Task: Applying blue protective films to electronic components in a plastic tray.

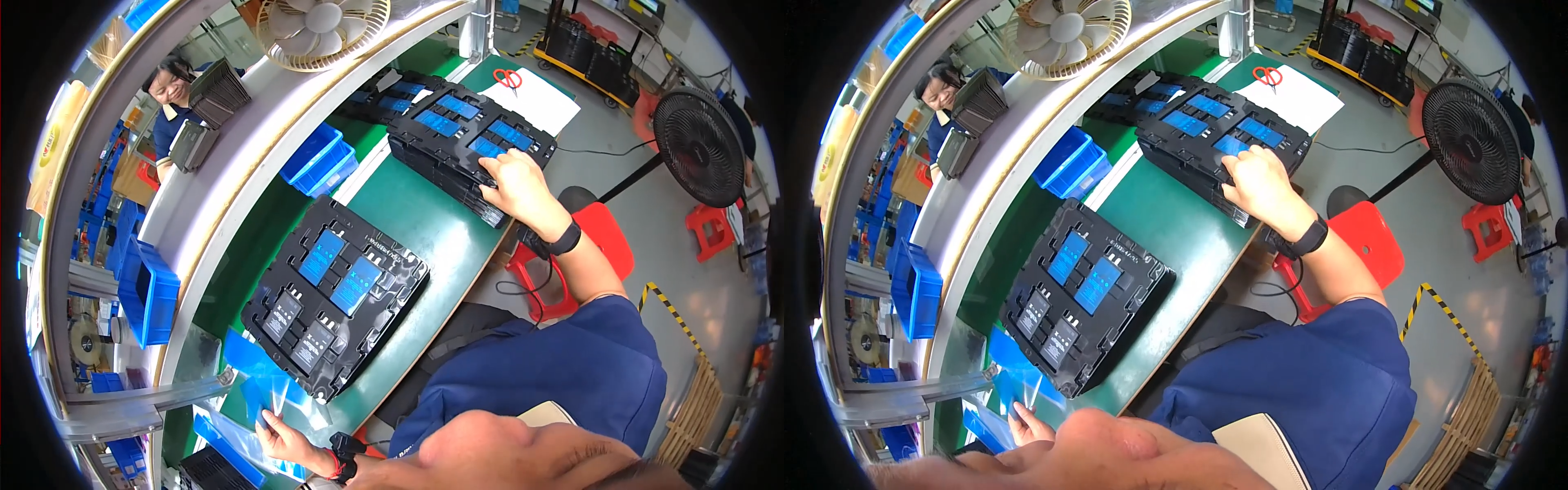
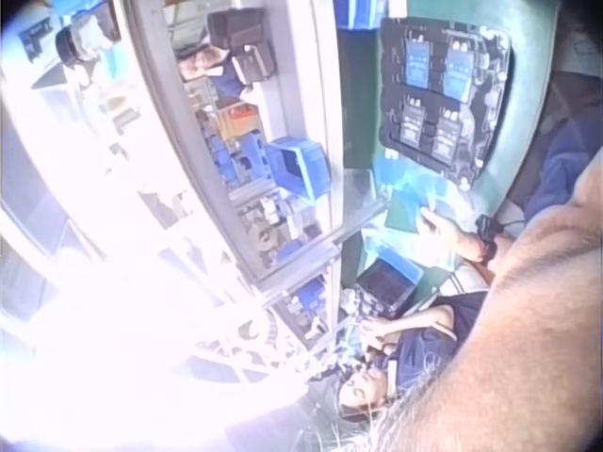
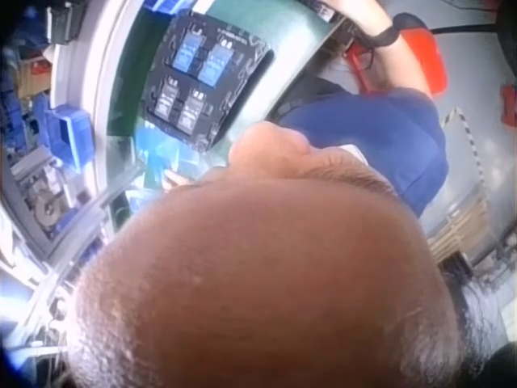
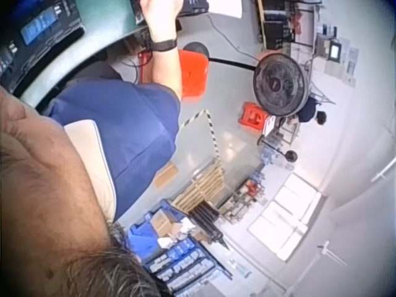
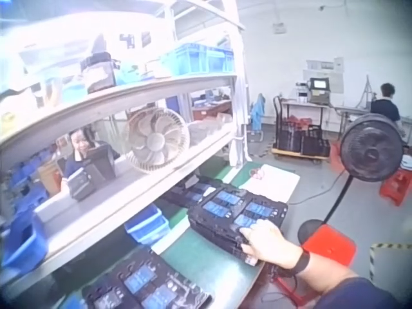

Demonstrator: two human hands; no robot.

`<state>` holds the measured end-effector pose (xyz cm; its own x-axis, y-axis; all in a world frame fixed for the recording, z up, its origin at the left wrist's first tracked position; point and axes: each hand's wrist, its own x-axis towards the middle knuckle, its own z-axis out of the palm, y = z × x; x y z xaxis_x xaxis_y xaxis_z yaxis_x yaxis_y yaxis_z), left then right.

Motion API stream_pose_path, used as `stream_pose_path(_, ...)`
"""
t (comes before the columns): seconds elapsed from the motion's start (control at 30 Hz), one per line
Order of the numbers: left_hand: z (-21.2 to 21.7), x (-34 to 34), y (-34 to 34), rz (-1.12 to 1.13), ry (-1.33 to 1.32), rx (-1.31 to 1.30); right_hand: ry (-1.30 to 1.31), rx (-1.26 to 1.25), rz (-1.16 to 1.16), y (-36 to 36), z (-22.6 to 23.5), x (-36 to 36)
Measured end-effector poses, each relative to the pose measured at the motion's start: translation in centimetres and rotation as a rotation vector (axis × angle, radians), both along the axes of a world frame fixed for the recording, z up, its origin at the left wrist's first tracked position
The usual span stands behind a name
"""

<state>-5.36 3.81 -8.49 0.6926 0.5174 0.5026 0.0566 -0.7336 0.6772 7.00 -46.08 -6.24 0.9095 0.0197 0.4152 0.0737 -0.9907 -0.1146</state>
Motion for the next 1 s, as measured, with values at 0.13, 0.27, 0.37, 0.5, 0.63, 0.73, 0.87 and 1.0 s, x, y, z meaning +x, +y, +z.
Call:
stream_pose_path(0.13,-0.7,0.0,0.5,0.001,-0.003,-0.006,0.185,-0.054,0.012,0.4,-0.5,0.2)
stream_pose_path(0.27,-1.0,0.1,0.7,0.003,-0.028,-0.05,0.159,-0.011,-0.007,0.5,-1.8,0.3)
stream_pose_path(0.37,-1.0,-0.1,0.9,-0.004,-0.018,-0.047,0.165,0.027,0.035,0.0,-1.1,0.6)
stream_pose_path(0.5,-1.5,-0.4,1.6,-0.022,-0.051,-0.009,0.096,0.067,0.071,-0.5,1.3,0.6)
stream_pose_path(0.63,-0.6,-0.4,0.7,-0.044,-0.052,0.014,-0.171,-0.18,-0.041,0.2,2.8,1.0)
stream_pose_path(0.73,-0.5,-0.2,0.2,0.002,-0.018,-0.014,-0.212,-0.255,-0.053,0.1,3.2,1.4)
stream_pose_path(0.87,-1.1,-0.3,0.7,0.008,-0.029,-0.053,-0.157,-0.312,-0.057,-1.6,2.9,1.0)
stream_pose_path(1.0,-0.8,0.0,0.2,-0.019,-0.073,-0.112,-0.113,-0.39,-0.189,-2.9,3.0,0.4)
